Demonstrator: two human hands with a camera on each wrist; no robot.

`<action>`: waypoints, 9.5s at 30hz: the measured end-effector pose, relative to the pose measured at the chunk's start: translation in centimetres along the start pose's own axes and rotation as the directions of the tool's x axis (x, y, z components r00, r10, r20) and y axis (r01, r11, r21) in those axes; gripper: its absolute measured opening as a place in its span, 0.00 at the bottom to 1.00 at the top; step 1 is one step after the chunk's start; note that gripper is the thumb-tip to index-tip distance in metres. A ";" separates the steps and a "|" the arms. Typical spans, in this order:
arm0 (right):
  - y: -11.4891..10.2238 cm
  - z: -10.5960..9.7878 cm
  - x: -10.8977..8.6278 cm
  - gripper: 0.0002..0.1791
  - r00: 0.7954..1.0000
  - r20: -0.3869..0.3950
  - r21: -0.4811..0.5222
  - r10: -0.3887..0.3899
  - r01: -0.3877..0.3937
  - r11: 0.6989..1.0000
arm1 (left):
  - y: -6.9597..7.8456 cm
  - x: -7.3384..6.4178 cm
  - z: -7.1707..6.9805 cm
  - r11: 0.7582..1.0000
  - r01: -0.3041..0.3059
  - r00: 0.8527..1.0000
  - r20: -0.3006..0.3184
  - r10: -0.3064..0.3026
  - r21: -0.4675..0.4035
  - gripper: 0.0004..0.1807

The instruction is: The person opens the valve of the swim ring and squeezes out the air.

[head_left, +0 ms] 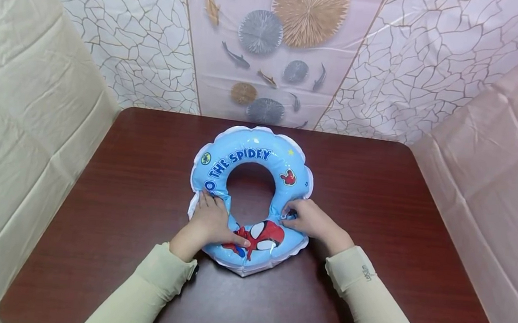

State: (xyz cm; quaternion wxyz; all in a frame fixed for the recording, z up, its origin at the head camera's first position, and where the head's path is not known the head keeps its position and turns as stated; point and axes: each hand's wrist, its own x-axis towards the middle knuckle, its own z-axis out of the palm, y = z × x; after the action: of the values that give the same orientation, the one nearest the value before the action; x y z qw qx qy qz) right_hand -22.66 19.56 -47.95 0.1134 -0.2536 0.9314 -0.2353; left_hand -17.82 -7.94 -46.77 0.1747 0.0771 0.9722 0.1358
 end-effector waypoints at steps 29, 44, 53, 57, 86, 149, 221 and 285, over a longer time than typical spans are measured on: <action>0.1 0.0 -0.2 0.12 1.000 0.004 0.030 0.029 -0.029 0.999 | 0.1 -0.2 -0.4 1.000 -0.010 1.000 -0.001 0.009 -0.025 0.82; 0.0 0.1 -0.2 0.12 1.000 -0.002 0.010 0.018 -0.018 1.000 | 0.2 -0.3 -0.3 1.000 0.000 1.000 0.003 0.000 -0.028 0.82; 0.1 0.2 -0.2 0.11 1.000 -0.009 -0.001 0.016 -0.016 1.000 | 0.2 -0.2 -0.1 1.000 0.003 1.000 -0.014 -0.003 -0.004 0.81; 0.4 0.3 -0.3 0.11 0.999 -0.029 -0.003 -0.014 0.014 1.000 | 0.0 -0.5 0.3 1.000 0.000 0.994 -0.114 0.000 0.003 0.76; 0.0 -0.7 -1.2 0.14 0.932 -0.150 -0.020 -0.330 0.331 0.943 | -2.0 -2.0 -1.9 0.974 -0.227 0.916 -0.344 0.206 -0.021 0.34; 1.4 -1.1 -0.3 0.11 0.983 -0.068 0.223 -0.169 0.180 0.958 | -0.8 1.1 -1.4 0.990 -0.109 0.994 0.002 0.109 0.088 0.82; 1.5 -0.2 -0.1 0.11 0.988 -0.039 0.216 -0.147 0.152 0.965 | -0.4 1.1 -1.0 0.984 -0.086 0.996 0.037 0.081 0.158 0.81; 1.2 -0.1 -0.1 0.11 0.988 -0.033 0.198 -0.151 0.155 0.968 | -0.5 1.1 -0.4 0.986 -0.071 0.997 0.037 0.066 0.152 0.81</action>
State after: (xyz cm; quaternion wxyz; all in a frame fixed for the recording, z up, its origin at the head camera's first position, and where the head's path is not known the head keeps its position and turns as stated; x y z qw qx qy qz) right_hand -23.15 20.54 -48.40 0.1113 -0.3099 0.8817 -0.3379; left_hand -19.03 -8.27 -46.85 0.1789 0.1256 0.9736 0.0652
